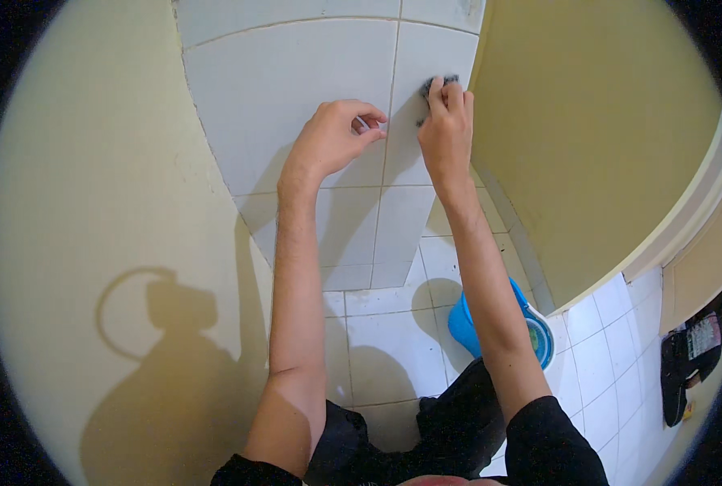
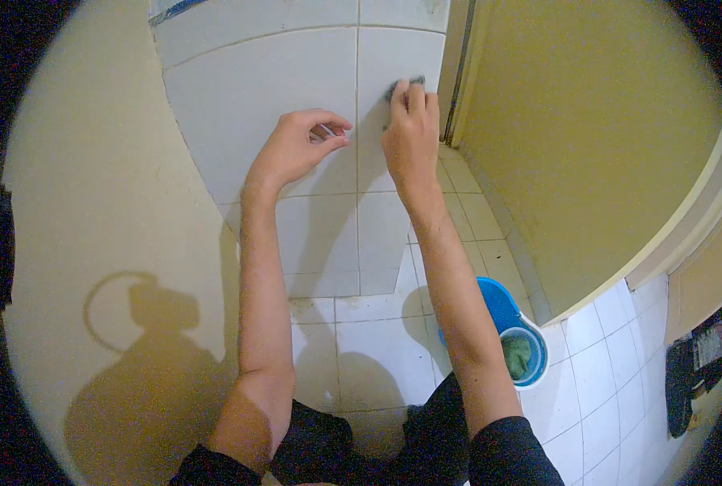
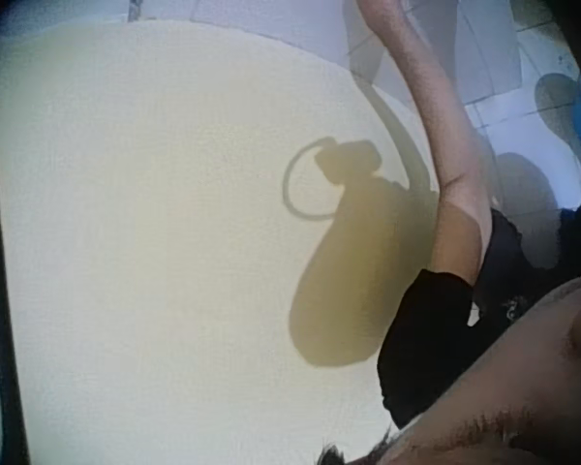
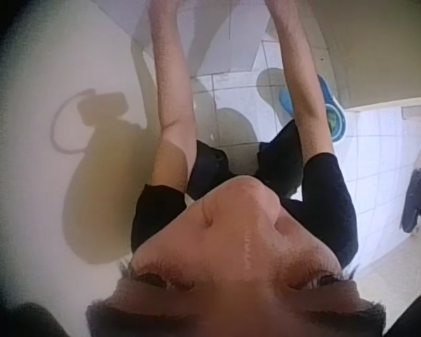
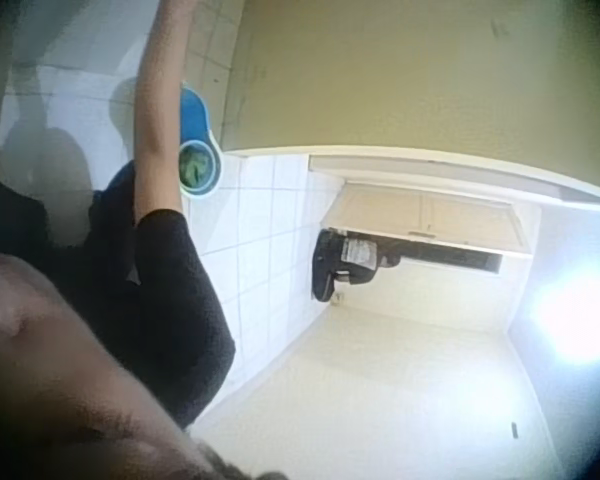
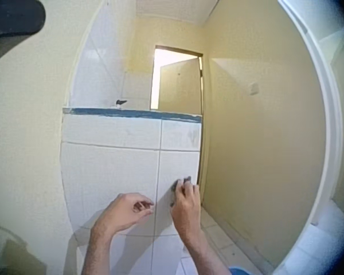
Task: The person dips a scrubbing pad into a bucket of water and scrubs the tiled wall with the pad.
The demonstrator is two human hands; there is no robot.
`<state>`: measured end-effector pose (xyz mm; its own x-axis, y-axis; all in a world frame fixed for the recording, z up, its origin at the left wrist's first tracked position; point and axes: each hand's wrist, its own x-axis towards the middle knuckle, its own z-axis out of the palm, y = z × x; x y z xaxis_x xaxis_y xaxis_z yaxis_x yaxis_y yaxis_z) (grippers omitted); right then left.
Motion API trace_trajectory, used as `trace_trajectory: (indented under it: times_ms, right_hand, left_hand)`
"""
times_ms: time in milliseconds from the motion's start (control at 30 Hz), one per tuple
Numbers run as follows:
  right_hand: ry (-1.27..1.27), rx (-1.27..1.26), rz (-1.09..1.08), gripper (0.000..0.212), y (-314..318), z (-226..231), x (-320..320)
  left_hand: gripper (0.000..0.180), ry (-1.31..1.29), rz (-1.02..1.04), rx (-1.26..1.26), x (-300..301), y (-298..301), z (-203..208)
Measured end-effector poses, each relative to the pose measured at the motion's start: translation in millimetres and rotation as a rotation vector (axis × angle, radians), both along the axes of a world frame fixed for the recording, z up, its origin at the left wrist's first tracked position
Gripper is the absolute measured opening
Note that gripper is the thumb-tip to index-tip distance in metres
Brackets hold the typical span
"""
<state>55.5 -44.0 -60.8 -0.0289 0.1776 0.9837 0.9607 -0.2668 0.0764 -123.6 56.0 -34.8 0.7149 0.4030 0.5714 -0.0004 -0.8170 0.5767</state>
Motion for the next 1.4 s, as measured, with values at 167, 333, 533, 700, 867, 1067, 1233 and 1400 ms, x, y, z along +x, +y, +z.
trace_trajectory:
  times_ms: [167,333,533,700,867,1067,1233,1400]
  right_hand:
    - [-0.089,0.0,0.057,0.05,13,49,-16]
    - [-0.163,-0.142,0.008,0.05,6,-7,-18]
    - [-0.175,-0.158,0.032,0.053,9,5,-22]
    - [-0.152,-0.151,0.022,0.054,10,8,-28]
    - [-0.115,-0.207,0.028,0.057,4,-20,-23]
    - [-0.13,-0.13,0.023,0.055,18,32,-31]
    - [-0.118,-0.166,0.014,0.054,8,-7,-25]
    - [-0.097,-0.168,0.031,0.052,8,-3,-24]
  left_hand:
    - [0.025,0.016,-0.003,0.016,-2,-2,3]
    - [0.024,0.011,-0.002,0.025,-4,6,-1]
    - [0.025,-0.026,0.025,-0.006,-5,11,-5]
    - [0.025,-0.033,0.009,-0.024,-6,12,-4]
    - [0.024,-0.052,0.014,0.009,-8,10,-2]
    - [0.024,-0.05,-0.007,-0.024,-5,15,-4]
    - [0.025,-0.078,0.001,0.021,-4,12,-6]
    - [0.024,-0.031,0.034,0.029,-9,5,1]
